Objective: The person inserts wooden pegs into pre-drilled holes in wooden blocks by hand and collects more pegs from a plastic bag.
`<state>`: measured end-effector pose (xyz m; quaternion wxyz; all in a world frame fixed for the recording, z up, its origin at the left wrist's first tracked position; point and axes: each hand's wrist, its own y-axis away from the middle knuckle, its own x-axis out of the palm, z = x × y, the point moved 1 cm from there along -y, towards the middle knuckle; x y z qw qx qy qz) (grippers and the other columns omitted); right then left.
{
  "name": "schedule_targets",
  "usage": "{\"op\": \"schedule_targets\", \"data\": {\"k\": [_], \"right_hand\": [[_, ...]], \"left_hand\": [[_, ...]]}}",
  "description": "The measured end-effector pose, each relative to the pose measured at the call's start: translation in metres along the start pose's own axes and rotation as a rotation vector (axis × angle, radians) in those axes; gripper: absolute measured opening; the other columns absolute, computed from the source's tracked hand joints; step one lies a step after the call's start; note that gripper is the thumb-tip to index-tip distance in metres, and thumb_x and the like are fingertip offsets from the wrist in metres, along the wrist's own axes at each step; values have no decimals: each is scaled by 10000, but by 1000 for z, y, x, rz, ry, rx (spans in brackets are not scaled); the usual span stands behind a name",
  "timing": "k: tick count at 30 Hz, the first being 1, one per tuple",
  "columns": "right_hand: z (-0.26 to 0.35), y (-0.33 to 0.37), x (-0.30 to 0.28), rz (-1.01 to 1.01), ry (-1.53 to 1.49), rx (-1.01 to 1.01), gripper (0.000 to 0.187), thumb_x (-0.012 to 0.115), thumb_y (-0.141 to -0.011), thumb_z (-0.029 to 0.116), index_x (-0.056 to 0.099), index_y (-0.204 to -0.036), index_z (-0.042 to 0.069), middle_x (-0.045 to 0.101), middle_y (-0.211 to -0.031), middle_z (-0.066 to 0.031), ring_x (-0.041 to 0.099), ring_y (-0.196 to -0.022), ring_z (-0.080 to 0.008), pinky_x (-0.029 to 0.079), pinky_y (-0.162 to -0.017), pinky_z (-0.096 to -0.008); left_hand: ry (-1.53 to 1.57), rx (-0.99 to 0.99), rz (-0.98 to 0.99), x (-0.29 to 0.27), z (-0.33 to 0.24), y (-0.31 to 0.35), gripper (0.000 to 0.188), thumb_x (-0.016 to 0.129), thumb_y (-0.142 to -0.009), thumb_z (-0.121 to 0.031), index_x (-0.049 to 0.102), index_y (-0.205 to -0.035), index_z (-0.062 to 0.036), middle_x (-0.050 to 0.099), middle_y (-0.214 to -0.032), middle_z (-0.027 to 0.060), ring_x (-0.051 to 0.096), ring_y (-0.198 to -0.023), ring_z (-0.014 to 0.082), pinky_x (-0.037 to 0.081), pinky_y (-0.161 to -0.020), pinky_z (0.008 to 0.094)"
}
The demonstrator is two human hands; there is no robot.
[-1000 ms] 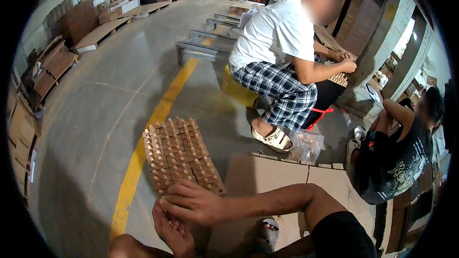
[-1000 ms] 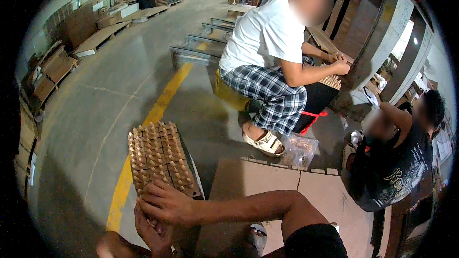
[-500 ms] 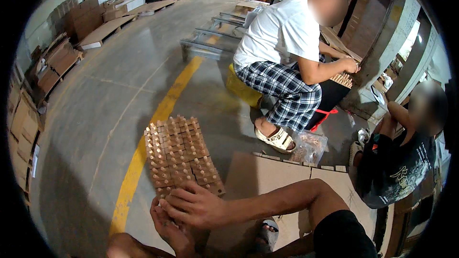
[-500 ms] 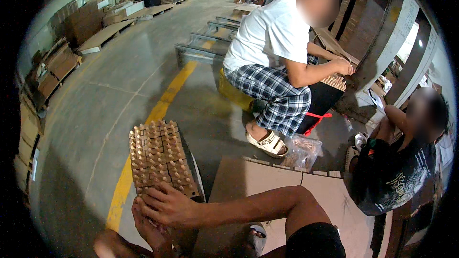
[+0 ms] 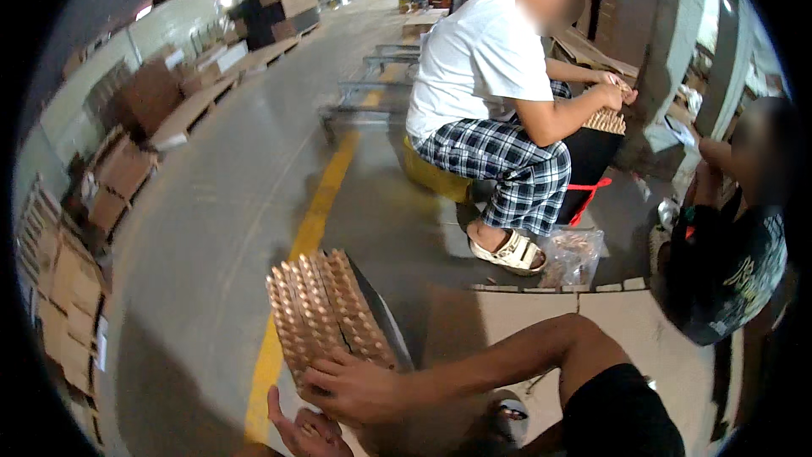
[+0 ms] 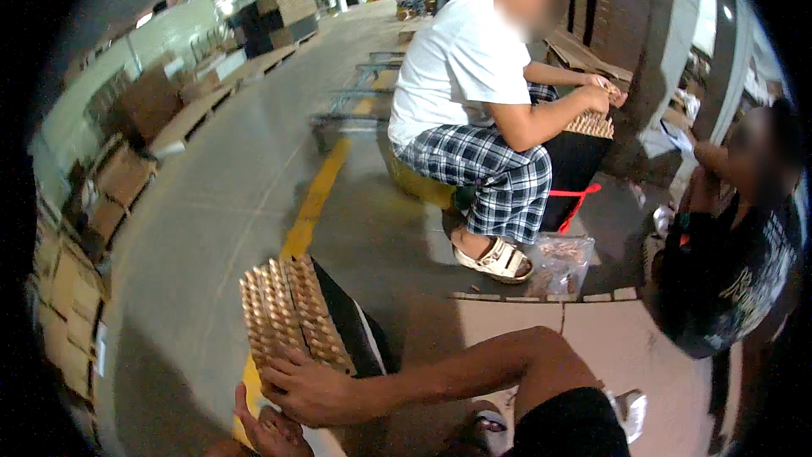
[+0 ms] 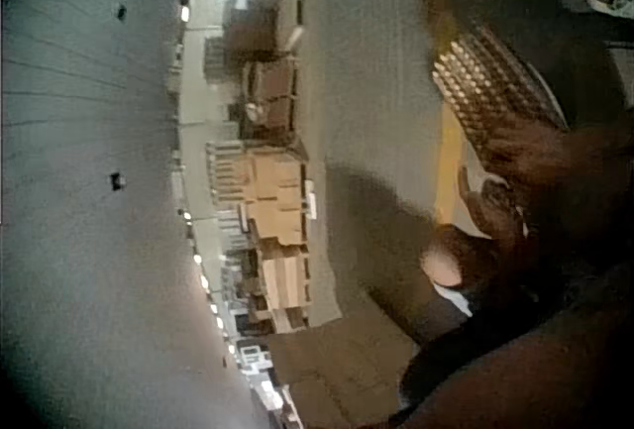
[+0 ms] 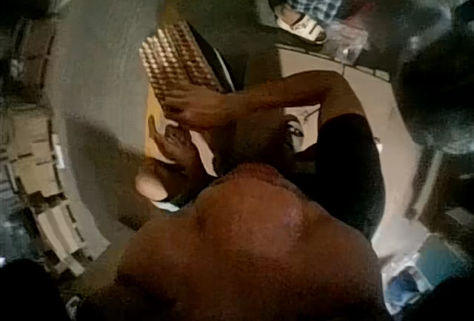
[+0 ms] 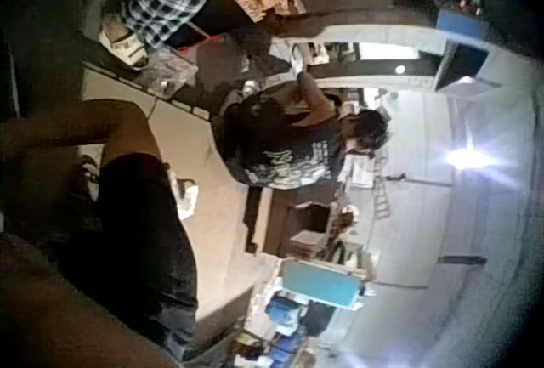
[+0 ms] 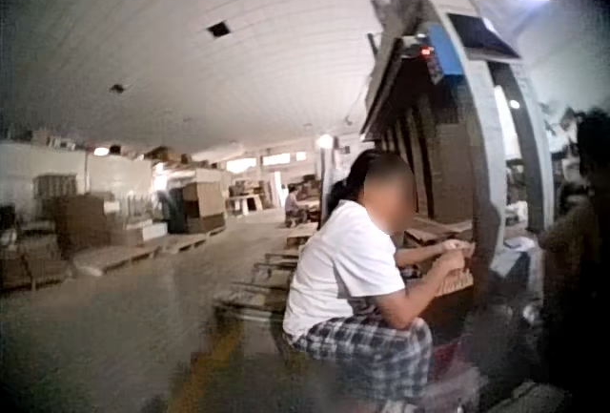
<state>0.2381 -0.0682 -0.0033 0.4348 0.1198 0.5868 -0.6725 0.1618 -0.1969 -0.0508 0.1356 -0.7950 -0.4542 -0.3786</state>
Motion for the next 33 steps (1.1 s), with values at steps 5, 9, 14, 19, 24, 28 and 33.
{"op": "schedule_targets", "data": {"k": [5, 9, 14, 19, 24, 28, 33], "right_hand": [[35, 0, -1, 6, -119, 44, 330, 672, -823, 242, 597, -1065, 30, 549, -1017, -136, 544, -953, -274, 424, -838, -458], [50, 3, 8, 27, -67, 40, 253, 628, -823, 188, 620, -1029, 42, 542, -1022, -148, 537, -1000, -284, 454, -827, -443], [54, 4, -7, -37, -112, 49, 252, 698, -775, 161, 596, -951, 13, 533, -961, -175, 527, -847, -296, 479, -726, -413], [61, 7, -8, 41, -1, 41, 358, 735, -666, 168, 595, -952, 6, 531, -956, -159, 542, -882, -299, 499, -673, -370], [59, 8, -8, 155, -201, 183, 291, 639, -763, 156, 589, -1019, 28, 549, -1003, -145, 598, -924, -312, 521, -680, -430], [47, 0, -22, 191, -385, 329, 237, 585, -832, 160, 538, -1023, 29, 578, -973, -163, 642, -768, -351, 524, -550, -469], [19, -34, -45, 152, -269, 428, 249, 679, -826, 120, 563, -1036, 55, 624, -884, -130, 677, -737, -285, 551, -641, -342]], "left_hand": [[82, -126, 399, -1, -31, 7, 540, 336, -1019, -420, 257, -1441, -93, 409, -1275, 124, 399, -1130, 281, 316, -945, 402], [177, -232, 664, 6, -33, 13, 614, 317, -1020, -489, 179, -1500, -133, 342, -1341, 133, 315, -1182, 317, 237, -988, 443], [-383, -151, -170, 33, -31, 46, 659, 287, -1006, -571, 367, -1457, -96, 621, -900, 142, 551, -708, 191, 489, -638, 384], [-484, 114, -43, -1, -12, 48, 622, 232, -1022, -546, 414, -1416, -101, 606, -1118, 161, 580, -896, 238, 506, -820, 451], [-208, -158, -18, -6, -19, 44, 514, 319, -1044, -444, 462, -1361, -67, 607, -1130, 156, 585, -913, 232, 509, -819, 415], [-100, -246, -247, 7, -16, 42, 461, 374, -1048, -378, 483, -1343, -41, 614, -1039, 125, 567, -849, 207, 501, -761, 369], [247, -310, 177, -22, -38, 33, 397, 418, -1026, -302, 501, -1291, -19, 544, -1067, 92, 523, -893, 149, 476, -791, 284]]}}
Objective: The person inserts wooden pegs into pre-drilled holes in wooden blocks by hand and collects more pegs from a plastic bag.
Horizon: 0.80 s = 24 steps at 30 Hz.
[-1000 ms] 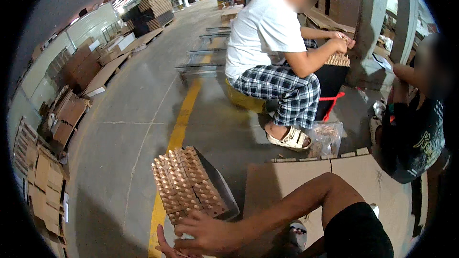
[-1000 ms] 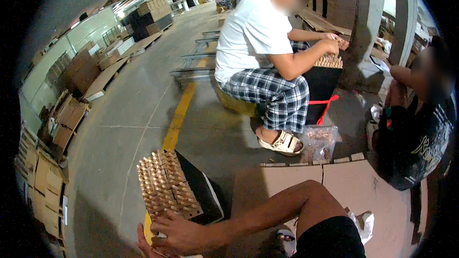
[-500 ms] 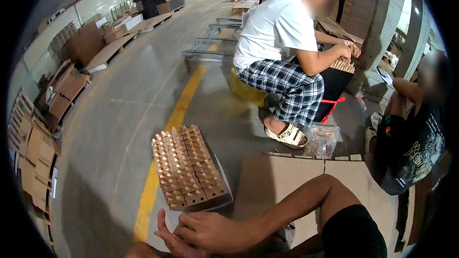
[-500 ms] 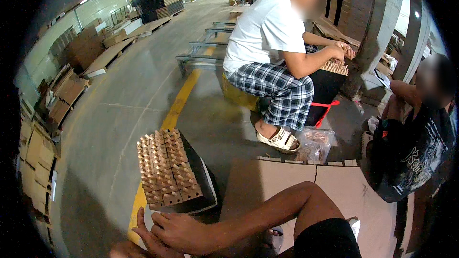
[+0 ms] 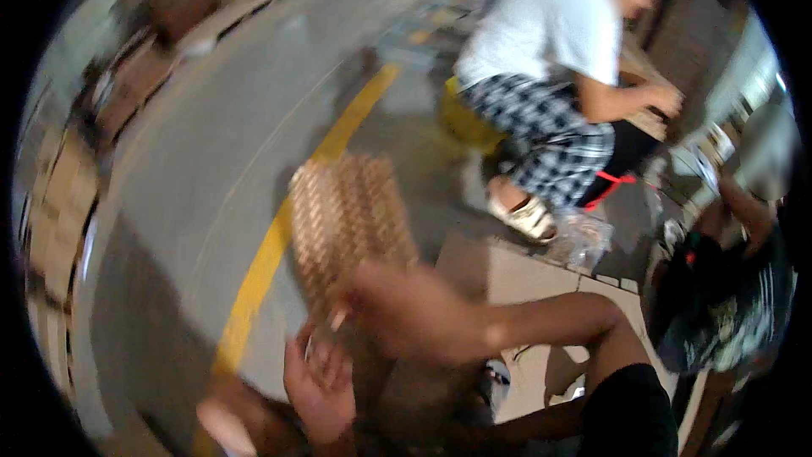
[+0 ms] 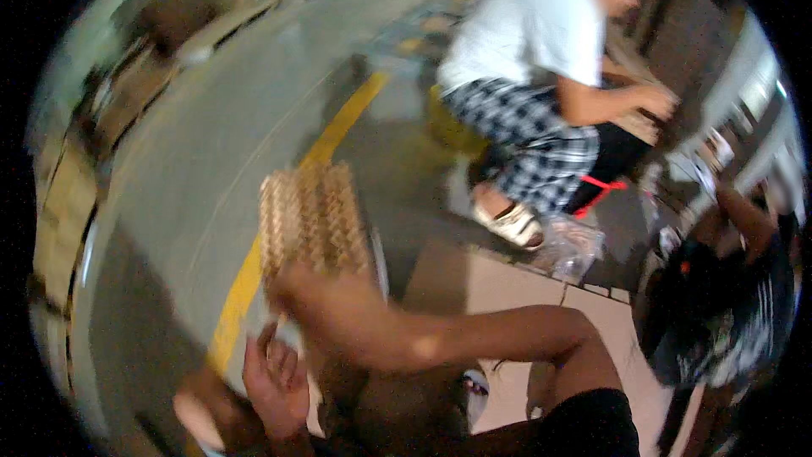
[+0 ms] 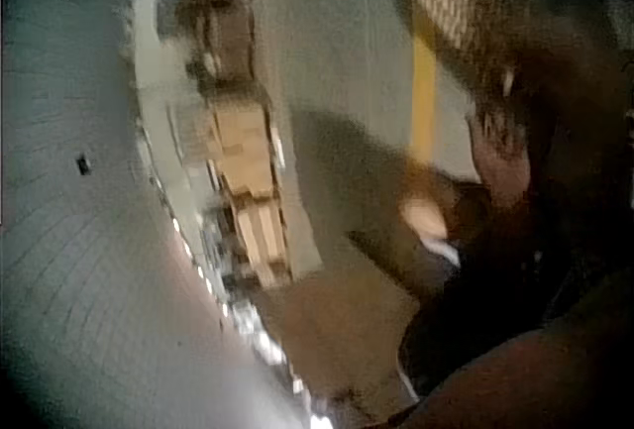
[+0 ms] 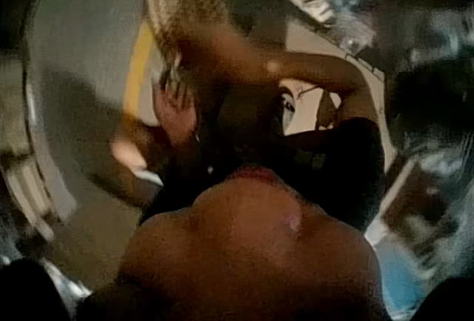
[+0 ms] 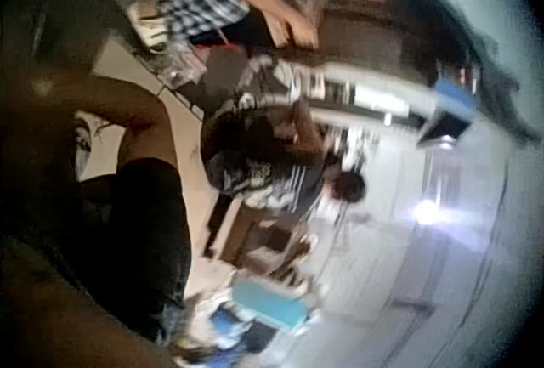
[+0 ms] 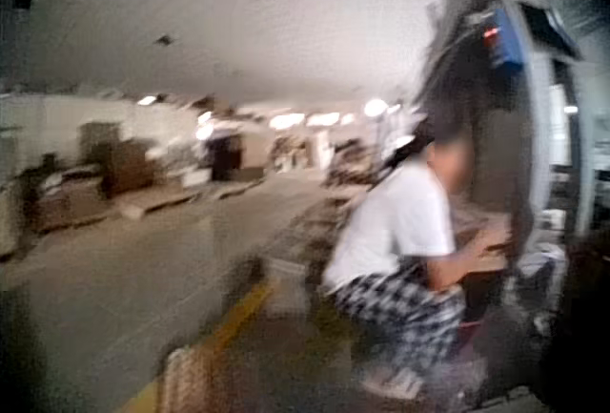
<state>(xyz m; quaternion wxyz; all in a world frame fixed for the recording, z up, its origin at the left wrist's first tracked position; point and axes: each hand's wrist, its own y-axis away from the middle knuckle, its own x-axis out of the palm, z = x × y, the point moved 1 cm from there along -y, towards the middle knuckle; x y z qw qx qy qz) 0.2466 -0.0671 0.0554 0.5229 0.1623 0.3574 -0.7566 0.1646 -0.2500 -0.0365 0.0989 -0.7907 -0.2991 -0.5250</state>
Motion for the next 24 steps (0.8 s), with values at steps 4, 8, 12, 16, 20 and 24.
{"op": "schedule_targets", "data": {"k": [4, 8, 12, 16, 20, 24], "right_hand": [[-17, 17, -41, -119, -238, 216, 130, 573, -935, 10, 610, -1053, -29, 673, -890, -92, 658, -781, -131, 542, -674, -265], [-11, 6, 1, -52, -238, 225, 99, 628, -914, 30, 633, -997, -24, 674, -897, -93, 664, -788, -141, 551, -694, -280], [-14, 2, 20, -124, 63, 51, 172, 714, -817, 14, 654, -977, 32, 674, -899, -126, 685, -782, -224, 547, -676, -316], [-35, 15, 11, -123, 209, -107, 215, 634, -830, 99, 597, -1041, 109, 606, -912, -111, 651, -779, -327, 542, -644, -410], [-45, 14, 33, 9, 251, -221, 285, 595, -784, 142, 571, -1063, 91, 571, -967, -140, 625, -857, -322, 538, -668, -420], [-35, 14, 34, -148, 561, -466, 347, 627, -732, 217, 582, -1018, 26, 562, -1018, -110, 570, -941, -269, 481, -816, -397]], "left_hand": [[-393, 84, -314, 24, 15, -9, 325, 500, -988, -144, 494, -1275, 8, 546, -1057, 96, 496, -822, 145, 439, -672, 242], [1, 95, -342, 27, -7, 2, 340, 491, -976, -65, 455, -1309, -8, 600, -1042, 104, 514, -786, 136, 416, -646, 260], [-128, 156, -314, 28, -15, 7, 305, 479, -1006, -168, 503, -1261, -2, 622, -946, 82, 488, -614, 92, 367, -495, 205], [-222, 172, -338, 34, 0, -2, 336, 453, -1025, -267, 545, -1204, 2, 582, -794, 38, 381, -448, 64, 294, -388, 190], [-291, 202, -279, 28, -1, 2, 378, 466, -1017, -325, 541, -1217, -14, 501, -705, 4, 306, -404, 72, 275, -366, 197], [-372, 162, -204, 44, -6, 2, 498, 407, -1035, -399, 537, -1280, 15, 488, -694, 18, 371, -460, 95, 387, -451, 268]]}}
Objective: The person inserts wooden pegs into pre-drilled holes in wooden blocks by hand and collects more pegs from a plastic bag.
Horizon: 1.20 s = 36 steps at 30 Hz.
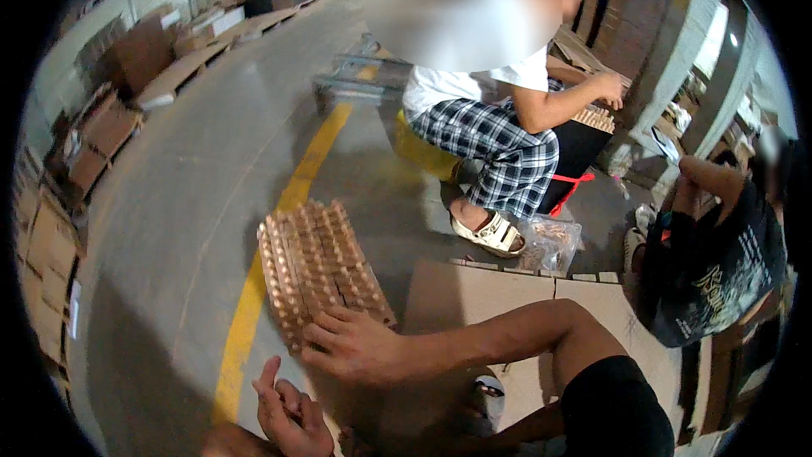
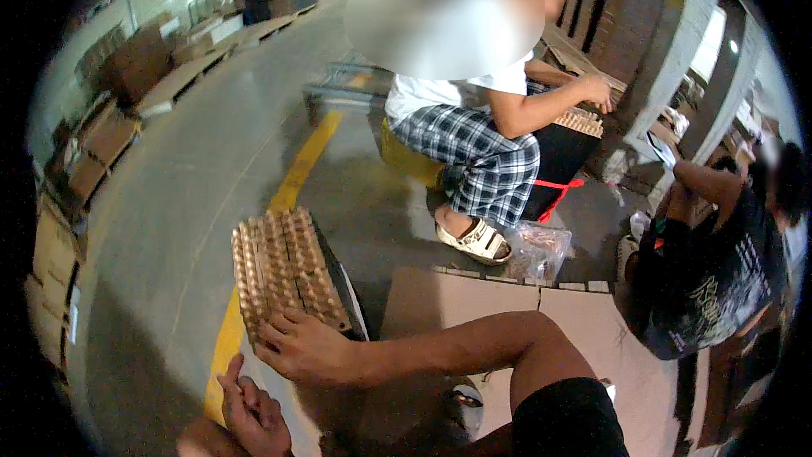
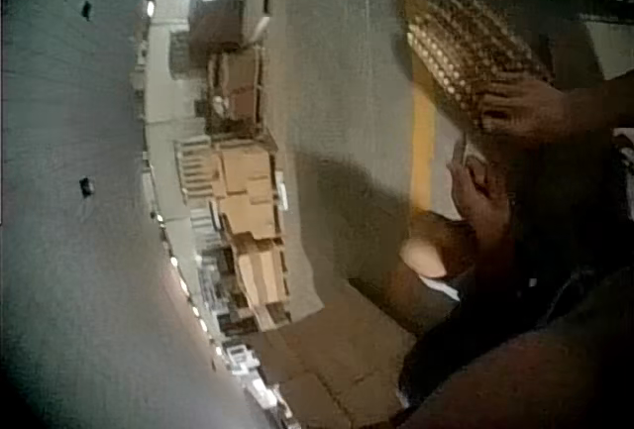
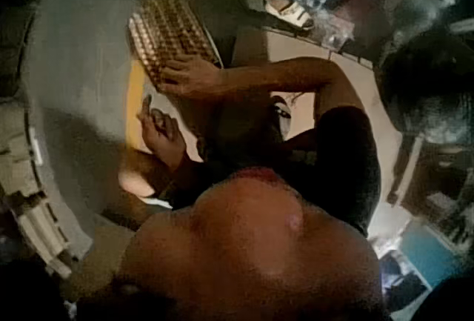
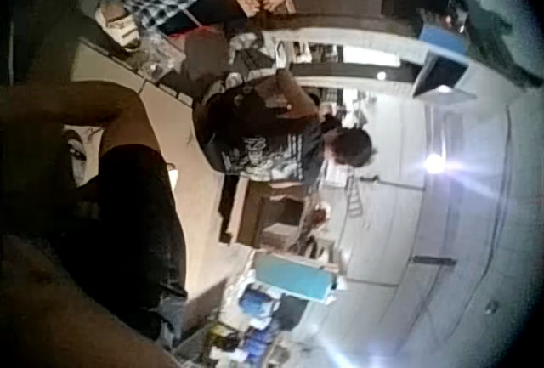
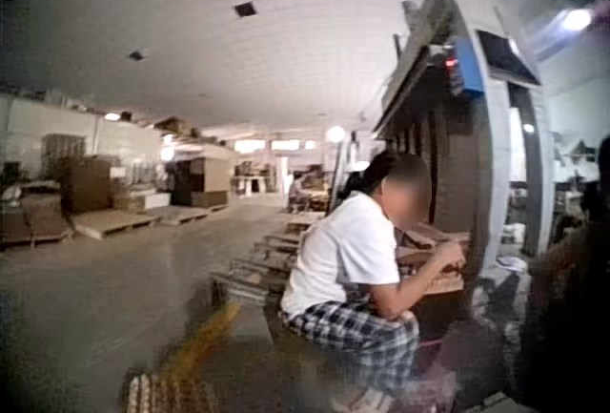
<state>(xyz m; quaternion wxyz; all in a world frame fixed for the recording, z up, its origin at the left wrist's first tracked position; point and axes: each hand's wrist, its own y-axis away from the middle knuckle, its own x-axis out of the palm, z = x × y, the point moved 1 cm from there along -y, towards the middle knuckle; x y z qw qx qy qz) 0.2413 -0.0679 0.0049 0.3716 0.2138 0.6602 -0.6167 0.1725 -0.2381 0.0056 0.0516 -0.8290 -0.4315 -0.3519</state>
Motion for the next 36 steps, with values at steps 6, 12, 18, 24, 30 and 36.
{"op": "schedule_targets", "data": {"k": [6, 12, 18, 24, 30, 36], "right_hand": [[2, 2, -13, 20, -158, 138, 324, 635, -744, 217, 643, -1008, 31, 569, -1054, -103, 557, -972, -264, 445, -817, -385], [5, 9, -24, 126, -1133, 408, 233, 624, -908, 139, 632, -1097, 3, 613, -1012, -131, 599, -964, -275, 476, -828, -373], [-1, 20, -25, 118, -1203, 538, 245, 641, -910, 122, 611, -1128, 14, 650, -1012, -100, 619, -956, -179, 493, -835, -321], [-1, 17, -36, -7, -1078, 666, 190, 657, -891, 114, 608, -1053, 30, 660, -951, -81, 637, -904, -192, 510, -795, -326], [-10, 27, -11, -191, -413, 294, 191, 667, -779, 92, 597, -950, 42, 600, -823, -96, 609, -796, -275, 505, -696, -379], [-7, 26, -12, -230, -297, 151, 214, 670, -732, 116, 575, -910, 44, 560, -791, -79, 580, -746, -259, 482, -639, -364]], "left_hand": [[-716, 275, 280, -54, 25, -20, 453, 410, -1040, -361, 603, -1120, 41, 342, -560, -12, 194, -389, 68, 230, -360, 258], [-322, -150, 307, -30, 34, -2, 393, 409, -1041, -356, 596, -1027, -11, 329, -543, -18, 189, -383, 71, 224, -352, 253], [74, -475, 343, 3, 35, 3, 354, 404, -1042, -356, 581, -934, -68, 318, -527, -23, 190, -372, 77, 227, -342, 247], [169, -495, 366, 10, 35, -4, 333, 399, -1045, -337, 568, -858, -119, 301, -515, -30, 189, -365, 82, 230, -333, 243], [-114, -197, 282, 12, 38, -2, 267, 451, -1033, -312, 608, -976, -105, 325, -530, -33, 253, -391, 77, 275, -364, 238], [-349, -194, -356, 15, 53, -5, 300, 534, -996, -344, 639, -1079, -75, 452, -599, -34, 366, -442, 76, 341, -410, 231]]}}
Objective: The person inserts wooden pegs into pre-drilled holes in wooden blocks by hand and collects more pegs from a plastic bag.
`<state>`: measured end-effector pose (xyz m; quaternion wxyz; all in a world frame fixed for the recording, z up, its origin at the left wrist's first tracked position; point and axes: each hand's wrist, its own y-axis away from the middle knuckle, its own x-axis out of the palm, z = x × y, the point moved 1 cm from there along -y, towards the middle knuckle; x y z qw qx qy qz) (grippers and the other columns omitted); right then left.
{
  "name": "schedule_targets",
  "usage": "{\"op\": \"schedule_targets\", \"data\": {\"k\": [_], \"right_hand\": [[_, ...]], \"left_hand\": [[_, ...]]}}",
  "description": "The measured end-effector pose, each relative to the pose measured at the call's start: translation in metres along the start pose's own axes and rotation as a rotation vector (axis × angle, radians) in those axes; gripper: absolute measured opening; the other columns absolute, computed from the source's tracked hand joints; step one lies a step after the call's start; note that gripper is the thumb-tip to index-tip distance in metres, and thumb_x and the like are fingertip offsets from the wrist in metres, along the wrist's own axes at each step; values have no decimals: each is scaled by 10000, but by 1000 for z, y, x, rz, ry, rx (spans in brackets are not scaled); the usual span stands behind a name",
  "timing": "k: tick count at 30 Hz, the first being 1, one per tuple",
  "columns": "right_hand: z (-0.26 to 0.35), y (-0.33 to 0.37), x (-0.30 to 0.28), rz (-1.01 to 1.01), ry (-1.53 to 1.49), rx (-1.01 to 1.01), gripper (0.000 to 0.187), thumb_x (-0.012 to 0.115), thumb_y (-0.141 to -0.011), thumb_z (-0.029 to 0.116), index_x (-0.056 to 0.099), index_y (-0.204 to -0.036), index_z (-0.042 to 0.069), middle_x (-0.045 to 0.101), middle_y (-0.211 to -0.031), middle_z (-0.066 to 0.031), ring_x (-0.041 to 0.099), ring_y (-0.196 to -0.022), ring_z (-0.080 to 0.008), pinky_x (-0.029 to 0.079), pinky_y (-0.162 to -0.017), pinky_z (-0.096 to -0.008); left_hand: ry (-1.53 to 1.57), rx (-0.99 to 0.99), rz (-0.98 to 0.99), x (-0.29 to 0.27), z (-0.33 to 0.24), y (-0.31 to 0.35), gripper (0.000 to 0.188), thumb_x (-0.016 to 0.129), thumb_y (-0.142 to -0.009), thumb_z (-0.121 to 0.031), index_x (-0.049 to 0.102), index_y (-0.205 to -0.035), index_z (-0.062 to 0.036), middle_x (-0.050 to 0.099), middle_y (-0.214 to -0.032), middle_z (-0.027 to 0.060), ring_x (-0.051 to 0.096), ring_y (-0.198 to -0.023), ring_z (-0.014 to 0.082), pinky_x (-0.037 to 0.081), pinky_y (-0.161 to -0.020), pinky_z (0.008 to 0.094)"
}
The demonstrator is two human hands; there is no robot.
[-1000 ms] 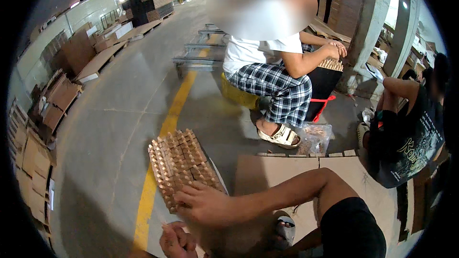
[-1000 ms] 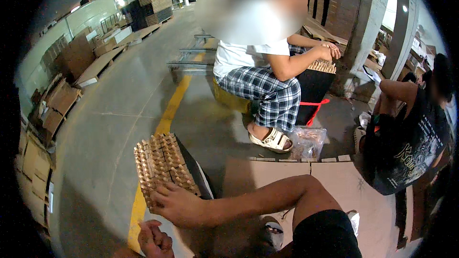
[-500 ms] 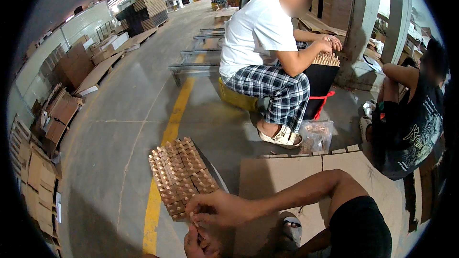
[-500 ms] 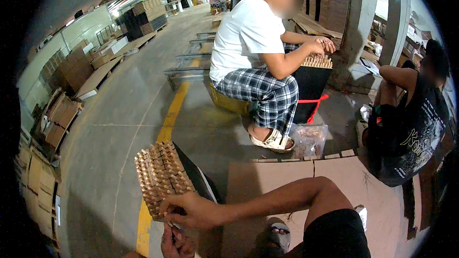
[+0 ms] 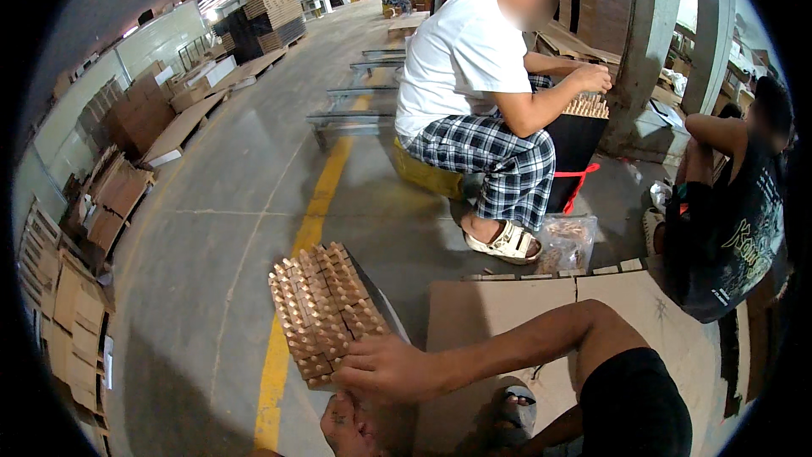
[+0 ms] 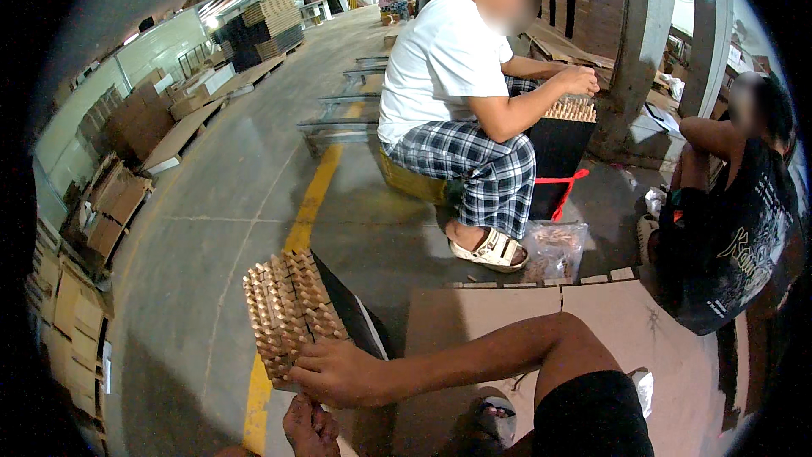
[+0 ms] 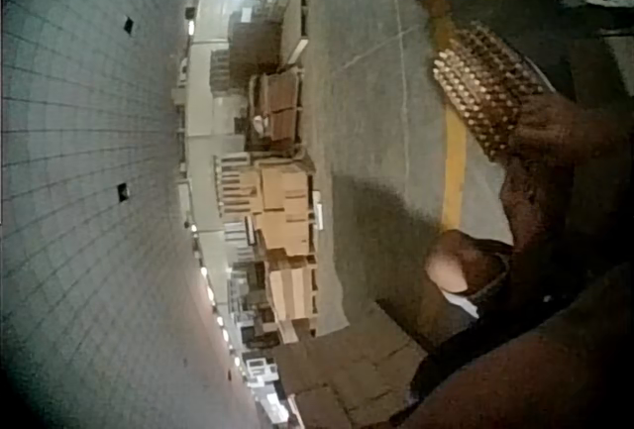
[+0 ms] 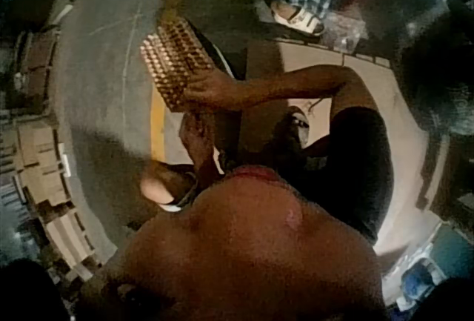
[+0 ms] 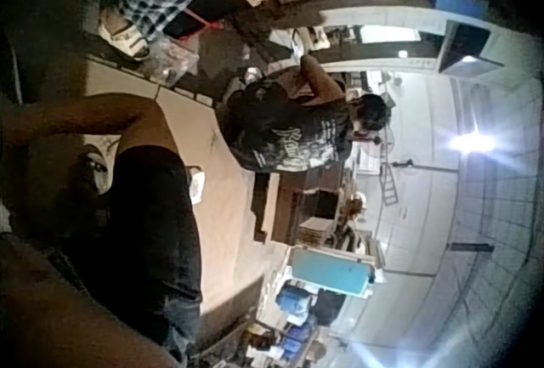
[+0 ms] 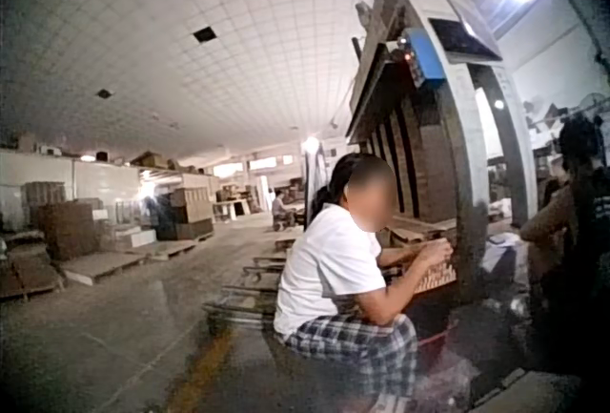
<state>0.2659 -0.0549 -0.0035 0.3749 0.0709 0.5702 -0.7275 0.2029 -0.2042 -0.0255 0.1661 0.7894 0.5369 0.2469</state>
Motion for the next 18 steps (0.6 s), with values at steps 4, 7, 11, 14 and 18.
{"op": "schedule_targets", "data": {"k": [4, 7, 11, 14, 18], "right_hand": [[-2, -1, 2, -28, -37, -25, 223, 670, -732, 112, 569, -917, 39, 555, -788, -73, 568, -727, -254, 474, -627, -361], [-4, -6, -4, 14, 73, -57, 235, 681, -720, 103, 570, -915, 33, 555, -789, -69, 569, -726, -247, 476, -626, -357], [-7, -2, -3, 35, 34, -36, 265, 691, -705, 105, 573, -932, 35, 560, -809, -73, 578, -748, -242, 478, -626, -344], [-7, -4, -4, 50, 8, -53, 305, 702, -696, 121, 577, -962, 41, 564, -829, -76, 581, -759, -240, 480, -629, -341], [-2, -6, -8, 133, 92, -19, 360, 715, -684, 150, 579, -1001, 47, 578, -874, -66, 586, -810, -257, 489, -695, -373]], "left_hand": [[-85, 113, 194, -19, 18, -17, 276, 535, -998, -306, 645, -1098, -73, 492, -628, -25, 369, -454, 74, 347, -398, 243], [252, -40, 529, -21, 18, -27, 241, 533, -1001, -274, 649, -1069, -74, 488, -624, -23, 344, -437, 79, 327, -391, 245], [-1, 42, 381, -8, 13, -16, 218, 515, -1010, -261, 639, -967, -88, 455, -599, -17, 294, -400, 92, 292, -381, 251], [-320, 500, 393, -46, 64, -65, 236, 513, -1010, -289, 635, -939, -100, 455, -590, -7, 286, -391, 94, 294, -375, 258], [-324, 459, 385, -57, 80, -71, 274, 554, -986, -344, 661, -1071, -106, 441, -567, -17, 299, -393, 89, 288, -373, 264]]}}
